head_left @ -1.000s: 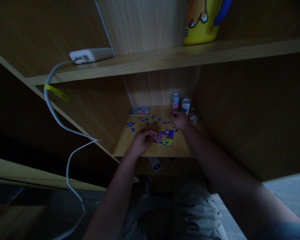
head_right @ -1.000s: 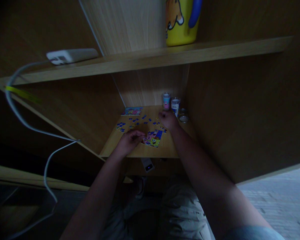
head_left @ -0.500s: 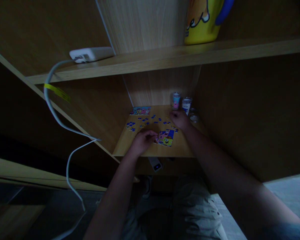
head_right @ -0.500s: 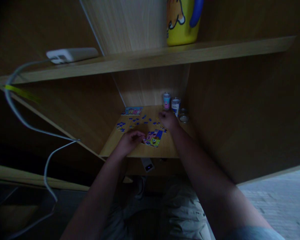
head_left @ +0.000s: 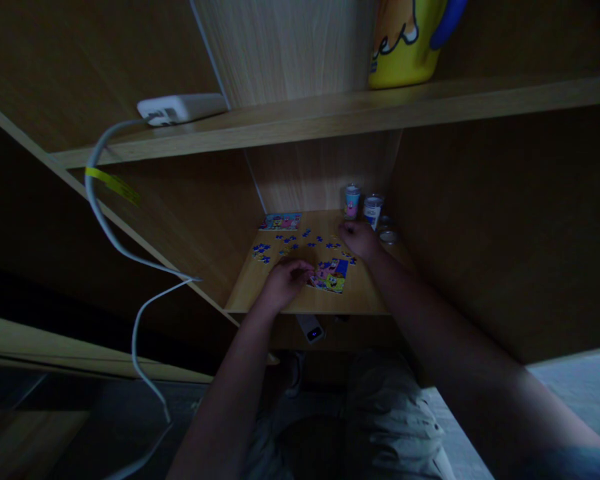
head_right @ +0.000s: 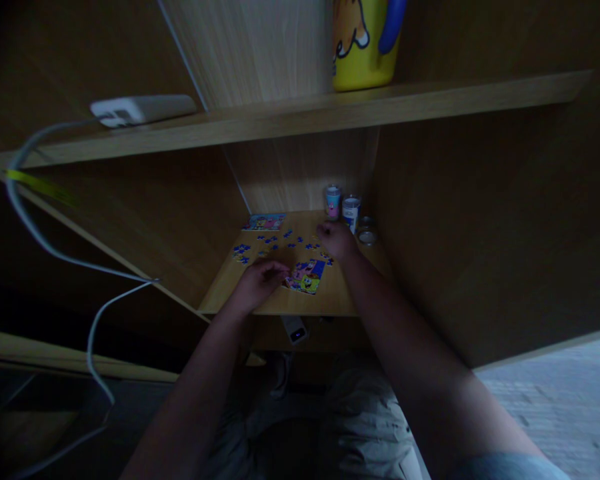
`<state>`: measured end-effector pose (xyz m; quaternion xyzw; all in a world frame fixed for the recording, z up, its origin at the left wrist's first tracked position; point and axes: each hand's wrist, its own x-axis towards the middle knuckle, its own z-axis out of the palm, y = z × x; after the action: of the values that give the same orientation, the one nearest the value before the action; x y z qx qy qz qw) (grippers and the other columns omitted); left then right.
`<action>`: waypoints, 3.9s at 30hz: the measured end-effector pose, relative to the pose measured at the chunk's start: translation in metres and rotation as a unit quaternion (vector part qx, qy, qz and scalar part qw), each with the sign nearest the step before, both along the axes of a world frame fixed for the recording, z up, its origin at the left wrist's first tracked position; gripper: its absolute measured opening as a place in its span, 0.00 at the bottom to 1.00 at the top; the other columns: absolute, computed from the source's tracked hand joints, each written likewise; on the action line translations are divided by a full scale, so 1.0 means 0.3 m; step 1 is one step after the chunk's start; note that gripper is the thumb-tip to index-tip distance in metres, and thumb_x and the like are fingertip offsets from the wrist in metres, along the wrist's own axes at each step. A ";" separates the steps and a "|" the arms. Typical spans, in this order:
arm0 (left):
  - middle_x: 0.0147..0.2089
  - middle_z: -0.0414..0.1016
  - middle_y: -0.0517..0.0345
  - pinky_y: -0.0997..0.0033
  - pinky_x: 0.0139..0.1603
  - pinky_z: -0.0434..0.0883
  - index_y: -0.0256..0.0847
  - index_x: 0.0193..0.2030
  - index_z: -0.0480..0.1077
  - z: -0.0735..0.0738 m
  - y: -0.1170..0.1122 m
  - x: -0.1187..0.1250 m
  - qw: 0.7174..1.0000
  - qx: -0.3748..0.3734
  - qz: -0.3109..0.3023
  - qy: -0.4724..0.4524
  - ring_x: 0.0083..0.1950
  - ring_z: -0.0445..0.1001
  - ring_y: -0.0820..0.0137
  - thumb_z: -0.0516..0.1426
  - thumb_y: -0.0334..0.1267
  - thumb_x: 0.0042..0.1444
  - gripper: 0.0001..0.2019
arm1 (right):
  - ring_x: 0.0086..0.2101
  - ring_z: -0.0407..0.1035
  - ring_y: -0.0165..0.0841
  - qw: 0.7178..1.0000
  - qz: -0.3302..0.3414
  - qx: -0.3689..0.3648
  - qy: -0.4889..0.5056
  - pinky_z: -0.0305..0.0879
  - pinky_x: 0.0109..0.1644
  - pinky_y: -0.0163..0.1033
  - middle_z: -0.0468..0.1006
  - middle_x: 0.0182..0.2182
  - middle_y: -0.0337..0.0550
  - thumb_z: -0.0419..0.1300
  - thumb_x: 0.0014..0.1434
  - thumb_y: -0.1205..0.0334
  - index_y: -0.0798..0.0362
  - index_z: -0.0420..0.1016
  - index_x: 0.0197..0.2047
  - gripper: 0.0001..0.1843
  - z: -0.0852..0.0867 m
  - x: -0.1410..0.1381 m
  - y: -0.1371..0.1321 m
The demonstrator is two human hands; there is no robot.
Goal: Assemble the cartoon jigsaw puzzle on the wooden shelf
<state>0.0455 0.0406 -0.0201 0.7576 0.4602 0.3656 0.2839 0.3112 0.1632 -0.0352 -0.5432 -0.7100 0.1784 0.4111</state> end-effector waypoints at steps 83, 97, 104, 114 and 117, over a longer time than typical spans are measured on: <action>0.40 0.84 0.56 0.56 0.56 0.74 0.46 0.38 0.80 0.025 -0.006 0.020 0.988 0.098 0.031 0.118 0.47 0.81 0.60 0.60 0.34 0.70 0.09 | 0.30 0.71 0.35 0.999 -0.009 -0.018 -0.043 0.55 0.34 0.40 0.80 0.27 0.42 0.56 0.72 0.53 0.50 0.73 0.27 0.22 0.027 -0.012 -0.022; 0.39 0.84 0.56 0.59 0.53 0.74 0.46 0.37 0.80 0.023 -0.006 0.018 0.988 0.095 0.033 0.117 0.45 0.81 0.61 0.61 0.34 0.71 0.10 | 0.31 0.71 0.35 0.999 -0.008 -0.014 -0.042 0.56 0.35 0.40 0.80 0.27 0.42 0.55 0.72 0.52 0.50 0.75 0.28 0.22 0.022 -0.012 -0.018; 0.39 0.84 0.56 0.59 0.53 0.75 0.46 0.37 0.80 0.016 0.000 0.016 0.988 0.098 0.036 0.117 0.46 0.81 0.61 0.61 0.34 0.71 0.09 | 0.31 0.71 0.35 0.999 0.000 -0.013 -0.042 0.56 0.35 0.40 0.80 0.27 0.42 0.55 0.72 0.52 0.50 0.77 0.28 0.22 0.023 -0.010 -0.018; 0.39 0.84 0.57 0.59 0.54 0.74 0.46 0.37 0.80 0.022 -0.005 0.017 0.989 0.095 0.032 0.112 0.46 0.81 0.61 0.60 0.33 0.71 0.10 | 0.29 0.70 0.34 0.999 -0.002 -0.012 -0.043 0.54 0.33 0.40 0.80 0.27 0.42 0.55 0.73 0.51 0.50 0.74 0.27 0.23 0.021 -0.012 -0.019; 0.39 0.84 0.57 0.59 0.54 0.74 0.46 0.36 0.80 0.019 -0.003 0.015 0.990 0.091 0.029 0.108 0.46 0.82 0.61 0.61 0.32 0.70 0.10 | 0.30 0.70 0.34 0.999 -0.004 -0.006 -0.041 0.54 0.34 0.40 0.80 0.27 0.42 0.55 0.72 0.52 0.50 0.75 0.27 0.22 0.023 -0.012 -0.021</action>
<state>0.0502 0.0397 -0.0144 0.8018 0.4744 0.3300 0.1521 0.3077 0.1570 -0.0284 -0.5555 -0.7231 0.1581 0.3789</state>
